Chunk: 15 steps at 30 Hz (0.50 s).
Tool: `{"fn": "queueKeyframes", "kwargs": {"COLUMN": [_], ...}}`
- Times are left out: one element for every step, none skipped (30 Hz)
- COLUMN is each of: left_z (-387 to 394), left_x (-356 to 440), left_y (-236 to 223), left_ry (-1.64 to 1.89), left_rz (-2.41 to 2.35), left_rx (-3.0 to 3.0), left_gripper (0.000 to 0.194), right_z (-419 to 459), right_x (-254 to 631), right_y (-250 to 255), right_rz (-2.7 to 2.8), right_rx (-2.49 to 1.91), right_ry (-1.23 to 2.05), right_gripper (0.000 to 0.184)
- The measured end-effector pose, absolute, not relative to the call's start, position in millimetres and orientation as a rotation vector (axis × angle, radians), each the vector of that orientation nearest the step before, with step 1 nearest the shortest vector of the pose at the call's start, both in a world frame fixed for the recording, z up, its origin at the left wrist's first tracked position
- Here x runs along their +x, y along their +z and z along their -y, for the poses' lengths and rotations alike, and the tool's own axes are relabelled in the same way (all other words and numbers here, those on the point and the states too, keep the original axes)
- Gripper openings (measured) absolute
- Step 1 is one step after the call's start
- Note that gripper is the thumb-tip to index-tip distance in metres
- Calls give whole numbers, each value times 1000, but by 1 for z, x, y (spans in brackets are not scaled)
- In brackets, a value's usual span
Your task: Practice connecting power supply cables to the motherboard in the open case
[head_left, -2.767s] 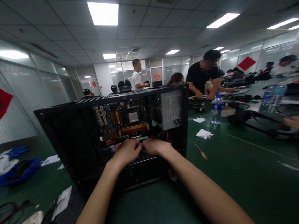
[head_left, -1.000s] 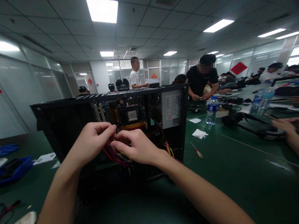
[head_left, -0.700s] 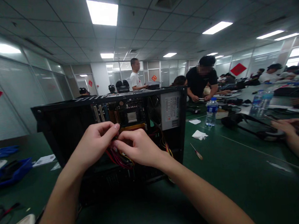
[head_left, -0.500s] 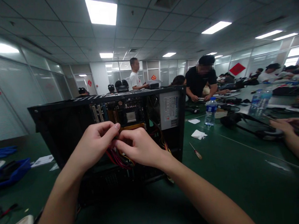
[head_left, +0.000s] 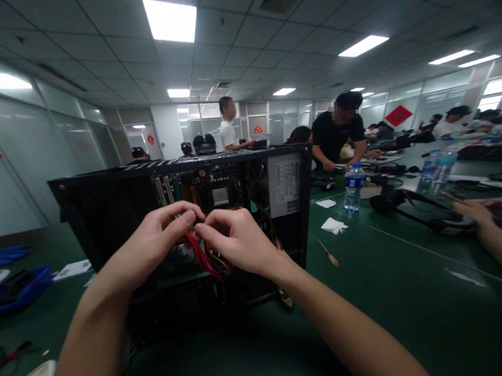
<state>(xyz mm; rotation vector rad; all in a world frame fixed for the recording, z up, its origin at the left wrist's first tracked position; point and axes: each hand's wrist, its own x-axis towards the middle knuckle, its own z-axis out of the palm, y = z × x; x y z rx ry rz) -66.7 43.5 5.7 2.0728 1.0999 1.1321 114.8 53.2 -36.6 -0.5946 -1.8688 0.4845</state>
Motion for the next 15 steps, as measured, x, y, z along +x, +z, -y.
{"fn": "queueKeyframes", "kwargs": {"left_z": [-44,-43,-43,-42,-42,-42,-42,-42,-43,-43,-44,-45,-45,-45,-44], "left_x": [-70,-72,-74,-76,-77,-78,-78,-78,-77,-75,-73,-70,-67,-64,-60], "left_y": [5,4,3,3,3,2,2,2,2,1,1,1,1,1,1], "left_ry": [1124,1114,1103,1096,1088,1080,1073,1069,1063,1055,1046,1039,1035,1034,1034], "left_rz": [-1064,-1040,-1025,-1013,-1004,-993,-979,-965,-951,-940,-934,-935,-946,-963,-979], "left_rx": [2030,1992,1962,1940,1923,1911,1904,1899,1896,1897,1901,1910,1922,1936,1952], "left_gripper": [43,45,49,52,55,56,55,53,51,49,47,46,46,46,46], "right_z": [-54,-54,-55,-55,-54,-53,-51,-49,-47,-45,-44,-42,-41,-41,-41], "right_x": [115,116,116,117,117,118,119,120,122,123,124,125,126,127,127], "right_y": [-36,-36,-36,-35,-34,-33,-32,-30,-29,-28,-26,-25,-25,-24,-24], "right_rz": [1849,1828,1802,1773,1748,1729,1718,1715,1716,1719,1721,1722,1729,1743,1760], "right_rx": [-590,-582,-570,-556,-540,-524,-511,-503,-504,-511,-522,-532,-541,-550,-559], "right_ry": [511,535,554,567,574,572,561,542,518,490,459,424,383,335,284], "right_gripper": [28,27,26,25,23,22,20,19,19,19,20,21,22,23,23]}}
